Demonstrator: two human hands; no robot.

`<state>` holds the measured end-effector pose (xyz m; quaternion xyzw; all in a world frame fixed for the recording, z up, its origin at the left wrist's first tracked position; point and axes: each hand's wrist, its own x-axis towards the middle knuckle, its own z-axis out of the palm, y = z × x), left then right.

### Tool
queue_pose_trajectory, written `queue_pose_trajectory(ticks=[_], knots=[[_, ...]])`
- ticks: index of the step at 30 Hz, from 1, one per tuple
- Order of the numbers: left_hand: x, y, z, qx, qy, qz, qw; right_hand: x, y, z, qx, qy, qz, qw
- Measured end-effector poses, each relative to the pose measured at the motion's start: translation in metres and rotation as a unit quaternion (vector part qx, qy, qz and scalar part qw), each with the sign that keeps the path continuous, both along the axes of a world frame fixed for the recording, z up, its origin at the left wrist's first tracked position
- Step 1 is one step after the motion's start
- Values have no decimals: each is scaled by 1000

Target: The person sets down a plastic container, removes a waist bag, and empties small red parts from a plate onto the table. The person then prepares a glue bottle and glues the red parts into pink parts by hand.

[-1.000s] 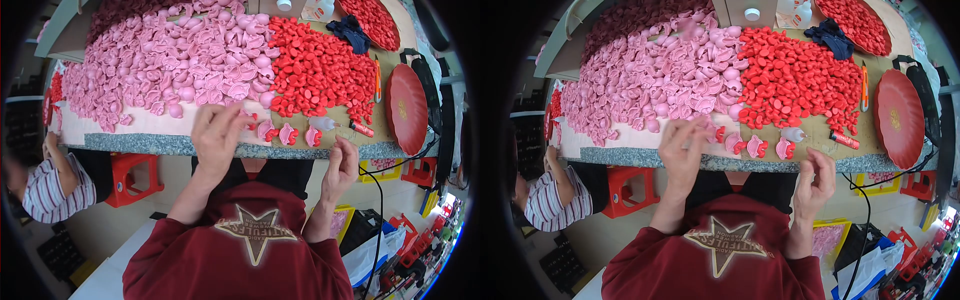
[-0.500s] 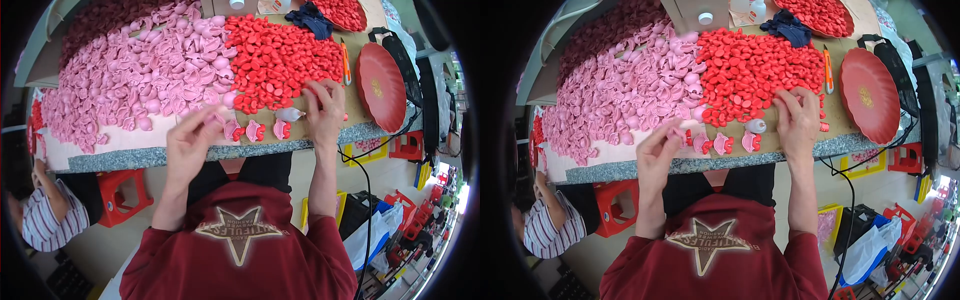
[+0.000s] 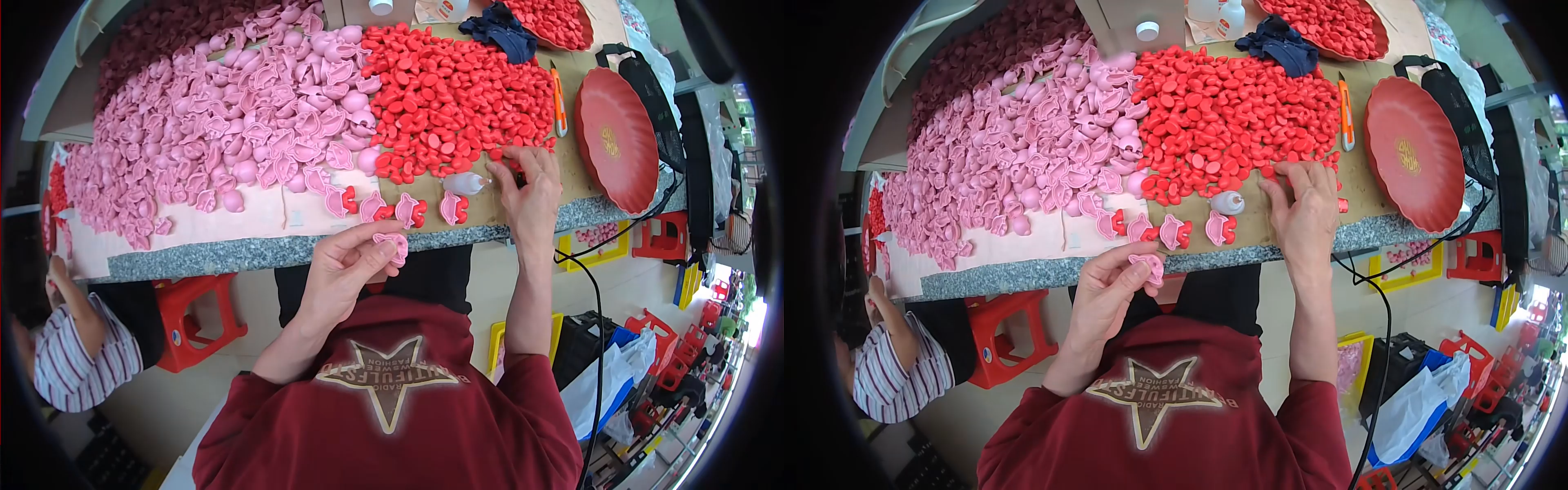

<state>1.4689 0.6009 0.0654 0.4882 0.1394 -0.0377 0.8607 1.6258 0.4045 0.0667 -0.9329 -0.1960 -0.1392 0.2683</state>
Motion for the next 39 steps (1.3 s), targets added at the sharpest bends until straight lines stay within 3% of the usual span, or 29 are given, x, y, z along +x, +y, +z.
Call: queue_pose_trajectory(ticks=[5, 8, 11, 13, 14, 17, 20, 23, 29, 32, 35, 38, 39], knots=[[5, -5, 7, -29, 14, 3, 999, -5, -2, 0, 34, -30, 31, 999], [4, -4, 2, -26, 18, -3, 999, -27, -6, 7, 178, 90, -65, 978], [5, -8, -2, -40, -3, 14, 999, -62, -3, 23, 295, 121, -58, 946], [6, -10, -3, 9, -5, 14, 1000, -89, 5, 26, 343, 189, 17, 920], [7, -12, -3, 33, -6, 12, 999, -101, 8, 34, 324, 269, 16, 907], [7, -18, 4, 13, 19, 23, 999, -116, 23, 13, 261, 171, 87, 946], [4, -19, 4, 32, 22, -3, 999, -111, 42, 6, 219, -11, 139, 966], [1, -22, -5, -5, -29, 33, 999, -114, 46, 5, 171, -10, 130, 977], [-1, -25, 0, 51, -61, 47, 996, -120, 50, 9, 181, 61, 75, 979], [-1, -25, -1, 60, -77, 59, 993, -118, 49, 7, 227, 63, 93, 967], [-1, -22, -3, 52, -84, 49, 994, -108, 43, 19, 177, 95, 165, 966], [-1, -22, -2, 96, -79, 51, 991, -109, 40, 19, 230, 168, 145, 948], [-2, -21, -4, 156, -112, 51, 980, -108, 38, 17, 228, 157, 153, 949]])
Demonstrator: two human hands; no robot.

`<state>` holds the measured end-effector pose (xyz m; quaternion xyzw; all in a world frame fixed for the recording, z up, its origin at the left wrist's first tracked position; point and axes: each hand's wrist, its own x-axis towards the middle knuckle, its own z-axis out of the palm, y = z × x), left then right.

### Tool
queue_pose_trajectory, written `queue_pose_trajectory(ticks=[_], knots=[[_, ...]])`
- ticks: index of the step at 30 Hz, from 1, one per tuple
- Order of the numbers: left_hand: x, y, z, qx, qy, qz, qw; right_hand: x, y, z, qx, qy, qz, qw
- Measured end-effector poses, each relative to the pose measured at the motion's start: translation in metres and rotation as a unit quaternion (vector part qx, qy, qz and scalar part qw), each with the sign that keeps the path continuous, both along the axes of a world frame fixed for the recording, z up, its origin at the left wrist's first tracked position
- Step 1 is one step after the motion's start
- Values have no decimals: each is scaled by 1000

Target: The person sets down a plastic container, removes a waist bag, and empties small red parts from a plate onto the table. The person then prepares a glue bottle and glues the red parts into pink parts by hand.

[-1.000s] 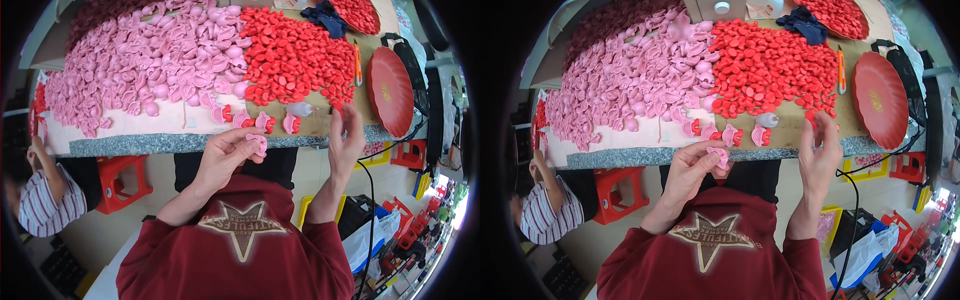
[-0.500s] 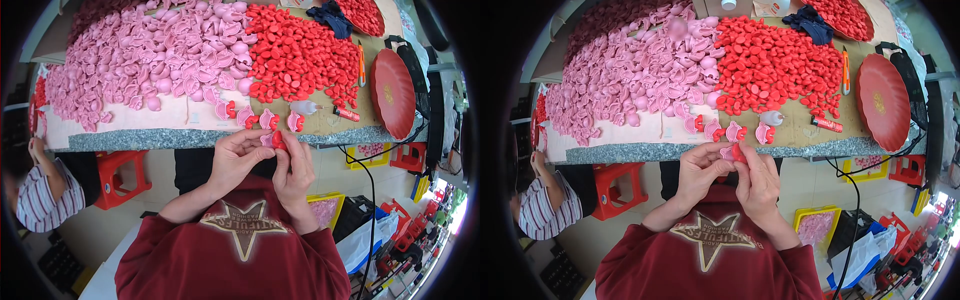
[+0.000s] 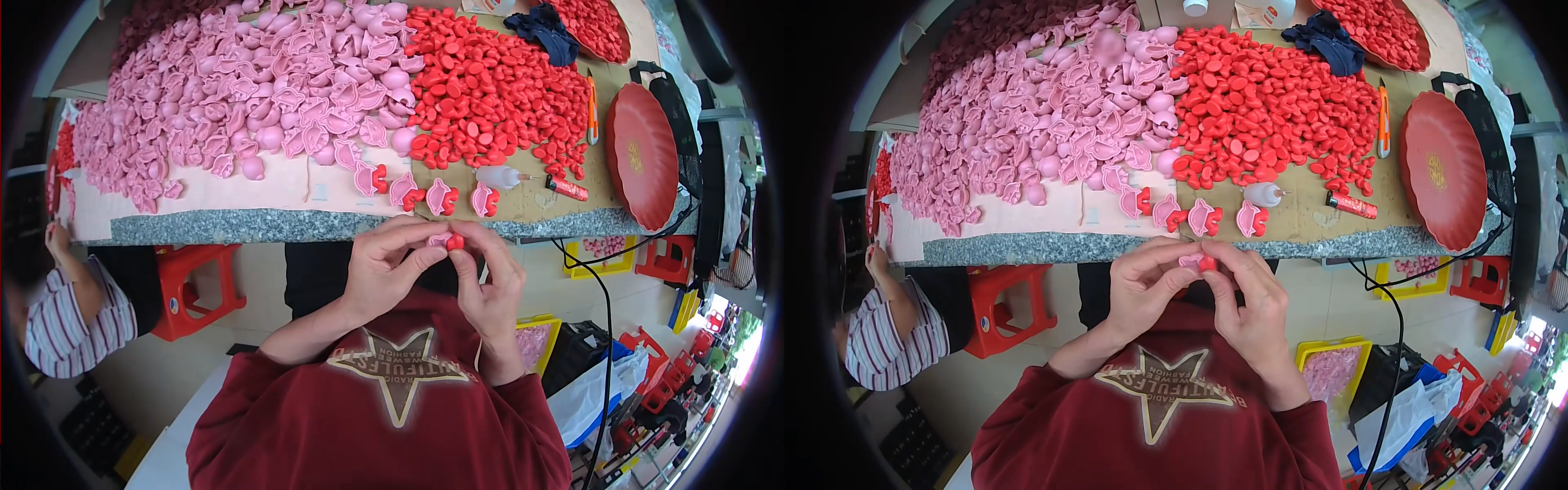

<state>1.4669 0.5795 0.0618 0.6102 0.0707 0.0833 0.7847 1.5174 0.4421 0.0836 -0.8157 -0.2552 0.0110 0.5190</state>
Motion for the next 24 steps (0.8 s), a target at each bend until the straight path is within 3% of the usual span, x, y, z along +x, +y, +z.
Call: queue_pose_trajectory(ticks=[2, 5, 8, 11, 14, 18, 24], knots=[[-1, 2, -6, 125, -61, 2, 990, 1, -5, -5, 2, -25, 12, 1000], [0, 8, -5, 131, -53, -25, 990, -1, -9, -4, 36, 43, 24, 998], [1, 11, -2, 21, -35, -66, 997, -1, -9, -4, 131, 180, 2, 975], [1, 1, -3, -151, -7, -44, 988, 1, -9, -7, 82, 110, 9, 991], [-3, 7, -12, -224, 71, -82, 968, 6, -8, -4, 43, 25, 57, 997], [-2, 4, -19, -357, 78, -97, 926, 8, -3, 2, 8, 8, 40, 999], [3, -1, -18, -440, 92, -121, 885, 5, 5, 9, 23, 13, 29, 999]])
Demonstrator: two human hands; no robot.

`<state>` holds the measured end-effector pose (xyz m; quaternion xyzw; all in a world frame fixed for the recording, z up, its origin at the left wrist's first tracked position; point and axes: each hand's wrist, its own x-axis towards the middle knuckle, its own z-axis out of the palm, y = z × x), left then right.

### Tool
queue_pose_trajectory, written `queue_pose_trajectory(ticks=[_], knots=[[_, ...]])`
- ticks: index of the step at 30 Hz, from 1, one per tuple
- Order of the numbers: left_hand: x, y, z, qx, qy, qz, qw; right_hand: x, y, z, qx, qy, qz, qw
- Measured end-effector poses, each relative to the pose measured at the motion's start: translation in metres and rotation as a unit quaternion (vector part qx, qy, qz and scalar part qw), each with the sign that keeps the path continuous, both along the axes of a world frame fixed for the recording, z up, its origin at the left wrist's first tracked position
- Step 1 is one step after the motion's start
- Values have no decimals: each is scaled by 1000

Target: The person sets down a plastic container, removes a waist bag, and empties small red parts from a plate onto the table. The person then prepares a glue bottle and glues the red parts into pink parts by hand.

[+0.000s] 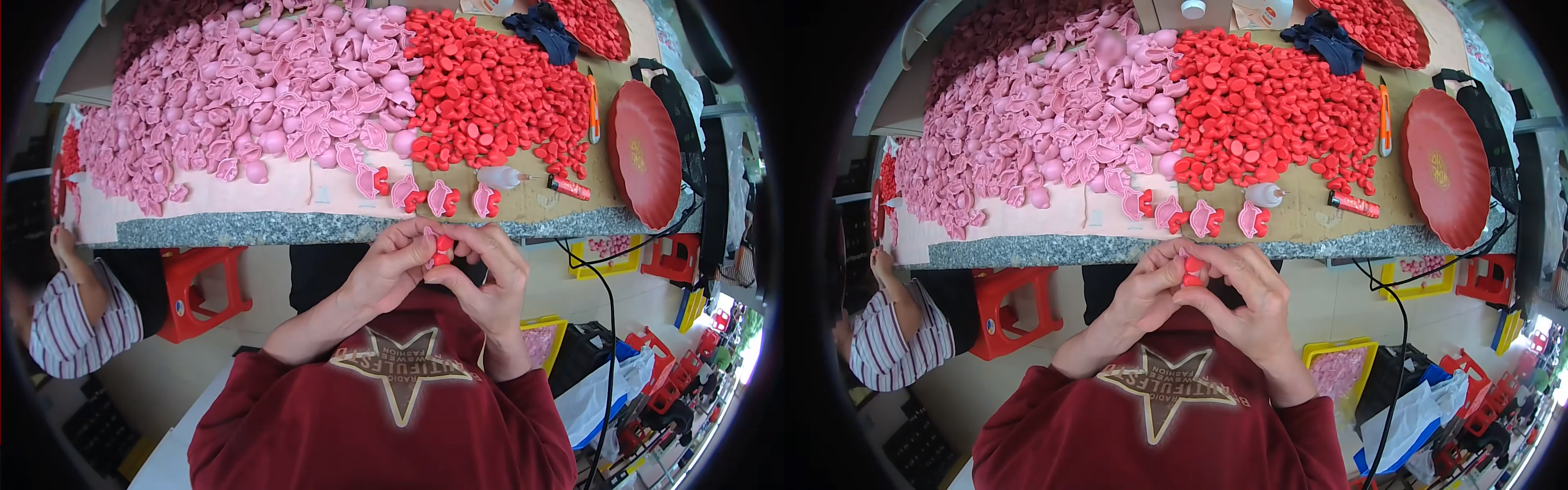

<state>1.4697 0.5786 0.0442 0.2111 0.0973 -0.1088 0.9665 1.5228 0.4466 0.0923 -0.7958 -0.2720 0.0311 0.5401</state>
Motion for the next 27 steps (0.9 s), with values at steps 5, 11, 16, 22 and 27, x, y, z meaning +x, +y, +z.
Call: queue_pose_trajectory(ticks=[5, 11, 16, 22, 27], knots=[[-2, 0, 0, -41, 30, -42, 998, 4, -14, -2, 7, 47, 42, 998], [-4, 3, -1, 61, -18, 0, 998, 3, -13, -6, 1, 6, 42, 999], [-9, 5, 1, 111, -22, 28, 993, -4, -9, -6, -4, -3, 35, 999], [-3, 19, 26, 339, -87, 120, 929, -4, -7, -6, 1, -24, 6, 1000], [6, 47, 29, 399, -34, 142, 905, 3, -18, -14, 0, -43, -76, 996]])
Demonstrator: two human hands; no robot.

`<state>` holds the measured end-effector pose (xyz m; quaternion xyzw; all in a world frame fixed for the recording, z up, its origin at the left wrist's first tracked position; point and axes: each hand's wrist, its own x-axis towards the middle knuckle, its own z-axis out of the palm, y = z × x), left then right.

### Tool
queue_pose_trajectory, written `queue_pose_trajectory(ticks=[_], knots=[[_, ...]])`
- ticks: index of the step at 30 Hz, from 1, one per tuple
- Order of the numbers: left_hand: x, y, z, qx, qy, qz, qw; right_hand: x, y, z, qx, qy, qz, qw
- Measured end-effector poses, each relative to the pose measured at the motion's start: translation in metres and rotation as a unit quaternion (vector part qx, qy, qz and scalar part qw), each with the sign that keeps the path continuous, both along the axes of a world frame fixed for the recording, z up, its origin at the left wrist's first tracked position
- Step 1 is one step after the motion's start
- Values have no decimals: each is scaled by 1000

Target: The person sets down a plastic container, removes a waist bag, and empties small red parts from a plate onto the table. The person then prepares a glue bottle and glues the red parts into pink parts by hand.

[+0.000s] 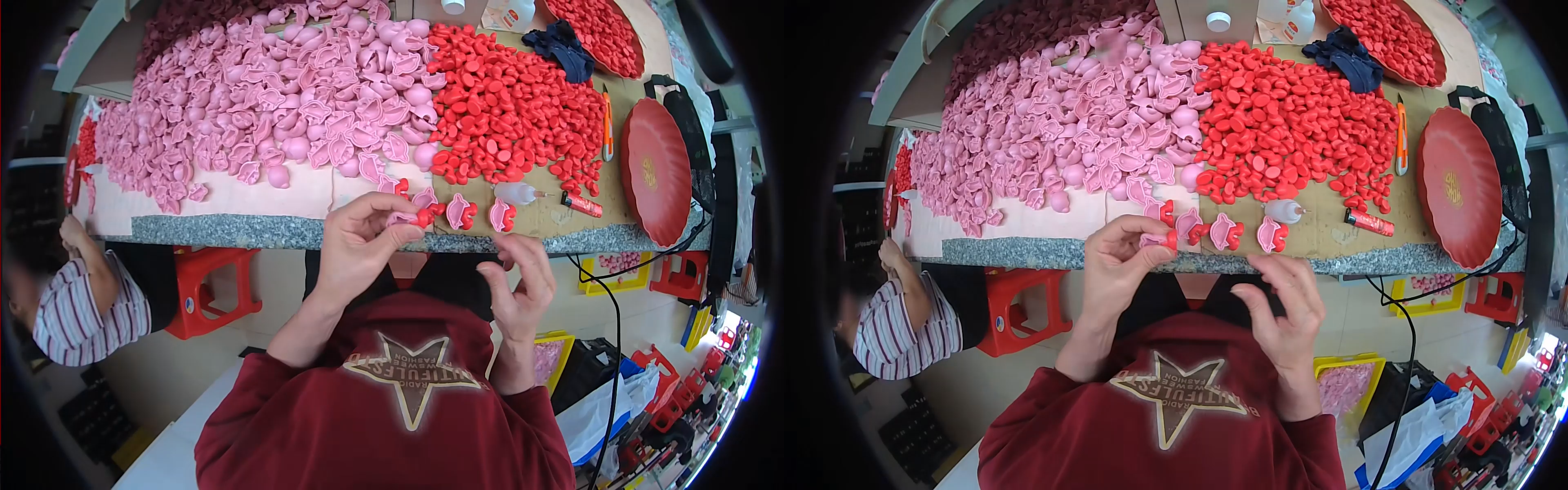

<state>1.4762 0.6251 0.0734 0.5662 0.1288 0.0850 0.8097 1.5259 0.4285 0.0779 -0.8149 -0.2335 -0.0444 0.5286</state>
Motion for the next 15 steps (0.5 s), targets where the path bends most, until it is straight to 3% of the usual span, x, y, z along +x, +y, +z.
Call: queue_pose_trajectory(ticks=[3, 8, 12, 15], knots=[[-1, 11, -5, 65, -32, 64, 995, 6, -9, -2, -1, -1, -72, 997], [-9, 21, 3, 25, 23, 92, 995, 20, -18, -11, -5, -13, -138, 990], [-25, 28, -5, -21, 44, 33, 998, 12, -11, -16, 60, -84, -179, 978], [-33, 21, -5, -66, 51, -11, 996, -2, -1, -17, 73, -161, -109, 978]])
